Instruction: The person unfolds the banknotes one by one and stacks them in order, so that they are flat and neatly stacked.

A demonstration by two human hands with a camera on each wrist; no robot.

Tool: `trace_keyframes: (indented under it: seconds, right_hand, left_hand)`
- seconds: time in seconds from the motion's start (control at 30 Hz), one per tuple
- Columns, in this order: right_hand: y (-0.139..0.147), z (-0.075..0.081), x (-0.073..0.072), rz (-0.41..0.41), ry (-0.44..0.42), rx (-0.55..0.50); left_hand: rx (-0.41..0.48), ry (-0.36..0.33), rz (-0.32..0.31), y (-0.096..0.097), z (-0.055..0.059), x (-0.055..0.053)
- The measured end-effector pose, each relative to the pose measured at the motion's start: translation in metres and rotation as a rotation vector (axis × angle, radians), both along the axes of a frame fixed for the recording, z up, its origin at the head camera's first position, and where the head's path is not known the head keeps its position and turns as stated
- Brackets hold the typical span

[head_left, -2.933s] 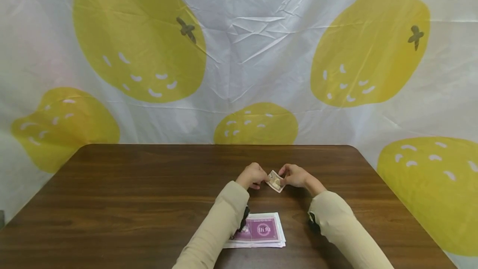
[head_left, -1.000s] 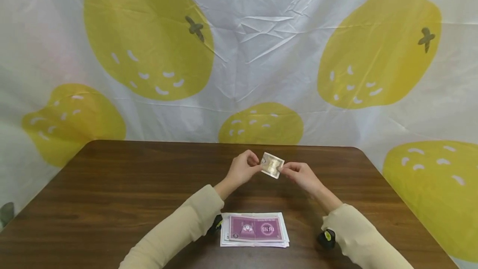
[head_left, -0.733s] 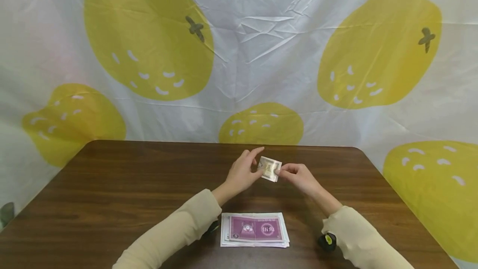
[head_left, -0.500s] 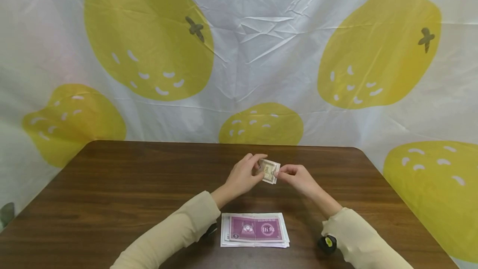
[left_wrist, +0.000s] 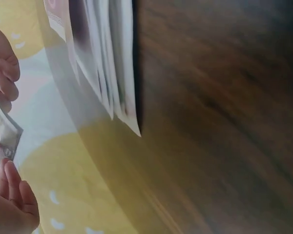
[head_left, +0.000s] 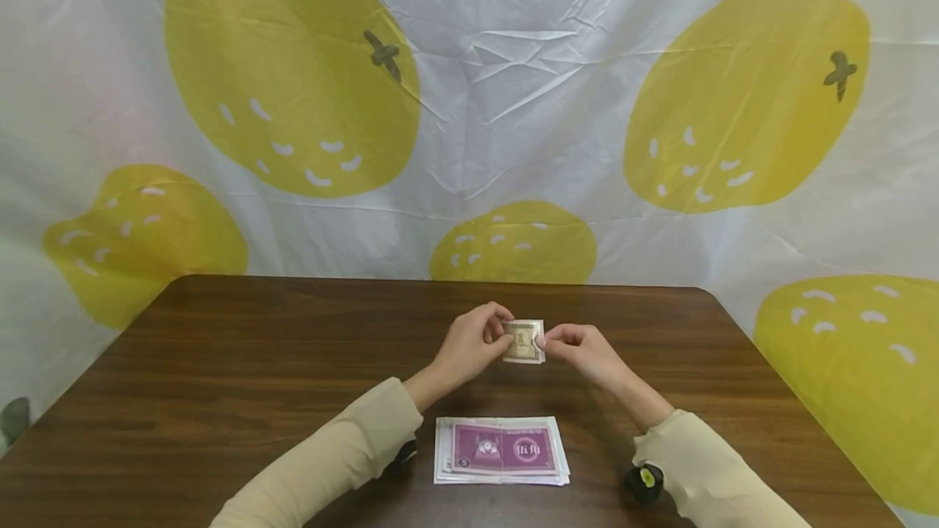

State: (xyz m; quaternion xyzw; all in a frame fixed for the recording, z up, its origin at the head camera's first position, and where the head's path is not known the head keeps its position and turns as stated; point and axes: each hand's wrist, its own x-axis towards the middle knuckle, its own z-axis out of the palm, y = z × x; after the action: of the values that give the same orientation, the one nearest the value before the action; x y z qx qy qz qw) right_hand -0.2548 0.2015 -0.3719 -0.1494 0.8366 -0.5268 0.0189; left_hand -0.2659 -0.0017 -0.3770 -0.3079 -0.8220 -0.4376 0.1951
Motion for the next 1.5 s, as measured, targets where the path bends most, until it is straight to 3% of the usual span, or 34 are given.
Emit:
trace_keyframes:
  seconds: [0.27, 0.37, 0.5, 0.7, 0.83, 1.03, 1.27, 1.5]
  right_hand:
    - [-0.002, 0.002, 0.002, -0.018, -0.025, -0.003]
    - [-0.004, 0.002, 0.004, -0.030, -0.050, -0.043]
    - [-0.005, 0.002, 0.006, -0.029, -0.093, -0.101]
    - [-0.002, -0.001, 0.006, -0.010, -0.083, -0.090]
    - [0.001, -0.002, 0.005, 0.006, -0.099, -0.118]
    - [0.002, -0.003, 0.007, 0.021, -0.118, -0.159]
    - [0.002, 0.000, 0.011, 0.021, -0.125, -0.192]
    - [0.002, 0.003, 0.014, 0.016, -0.117, -0.193]
  left_hand:
    - [-0.012, 0.058, -0.001, -0.002, -0.002, 0.000]
    - [-0.010, 0.040, -0.016, -0.002, -0.001, 0.000]
    - [0.026, -0.086, -0.090, -0.004, 0.001, 0.000]
    - [0.088, -0.317, -0.203, -0.009, 0.005, 0.000]
    - [0.113, -0.376, -0.231, -0.011, 0.005, 0.001]
    - [0.163, -0.436, -0.202, -0.015, 0.006, 0.003]
    - [0.132, -0.377, -0.171, -0.023, 0.003, 0.003]
    - [0.122, -0.398, -0.226, -0.034, 0.001, 0.009]
